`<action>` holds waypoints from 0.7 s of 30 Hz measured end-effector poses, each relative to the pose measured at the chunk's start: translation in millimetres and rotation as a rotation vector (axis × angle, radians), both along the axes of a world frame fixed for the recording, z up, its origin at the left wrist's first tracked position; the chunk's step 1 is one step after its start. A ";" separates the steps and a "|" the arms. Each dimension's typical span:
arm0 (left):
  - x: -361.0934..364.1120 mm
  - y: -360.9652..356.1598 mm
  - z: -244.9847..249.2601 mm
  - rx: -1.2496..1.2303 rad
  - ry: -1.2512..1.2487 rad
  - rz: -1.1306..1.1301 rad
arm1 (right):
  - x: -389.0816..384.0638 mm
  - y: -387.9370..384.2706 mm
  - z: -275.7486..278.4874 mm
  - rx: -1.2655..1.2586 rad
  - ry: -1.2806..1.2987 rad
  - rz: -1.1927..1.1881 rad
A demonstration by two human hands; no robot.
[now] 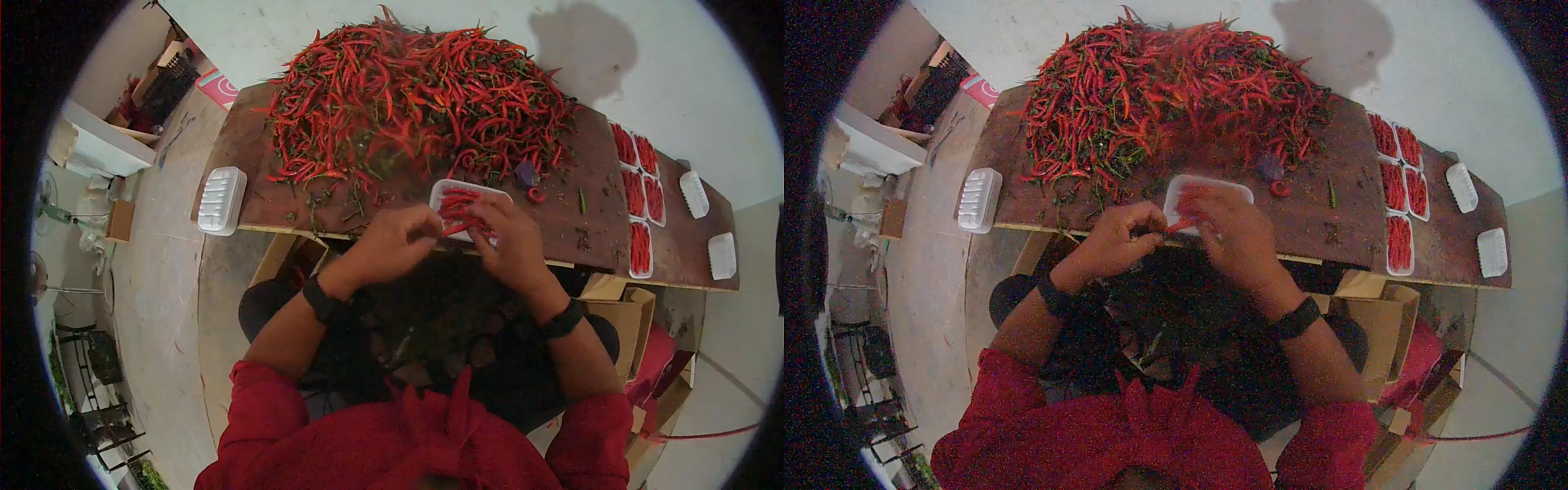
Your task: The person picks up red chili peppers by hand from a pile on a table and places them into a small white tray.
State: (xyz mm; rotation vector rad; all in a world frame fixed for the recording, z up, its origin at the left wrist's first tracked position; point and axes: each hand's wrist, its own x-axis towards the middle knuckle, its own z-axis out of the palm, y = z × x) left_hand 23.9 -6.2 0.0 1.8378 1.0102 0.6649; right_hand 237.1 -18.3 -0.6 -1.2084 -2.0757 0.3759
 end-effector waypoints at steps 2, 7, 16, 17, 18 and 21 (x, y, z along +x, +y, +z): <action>-0.5 1.0 -3.4 0.004 -0.018 -0.006 | 3.7 -0.3 -9.3 -0.048 -0.112 0.024; -0.8 1.5 -6.0 0.004 -0.013 0.009 | 0.5 -4.9 -8.6 -0.064 -0.213 0.031; 5.5 0.7 -14.7 0.250 0.170 0.057 | -4.5 -12.4 -6.0 -0.206 -0.234 0.047; 6.0 1.2 -17.6 0.362 0.323 0.094 | -5.7 -14.3 -3.5 -0.217 -0.184 0.069; 6.3 1.7 -19.1 0.474 0.477 0.131 | -6.2 -15.2 -1.3 -0.228 -0.135 0.090; -4.6 4.9 -13.8 0.343 0.415 -0.077 | 0.9 -14.0 1.2 -0.268 -0.109 0.030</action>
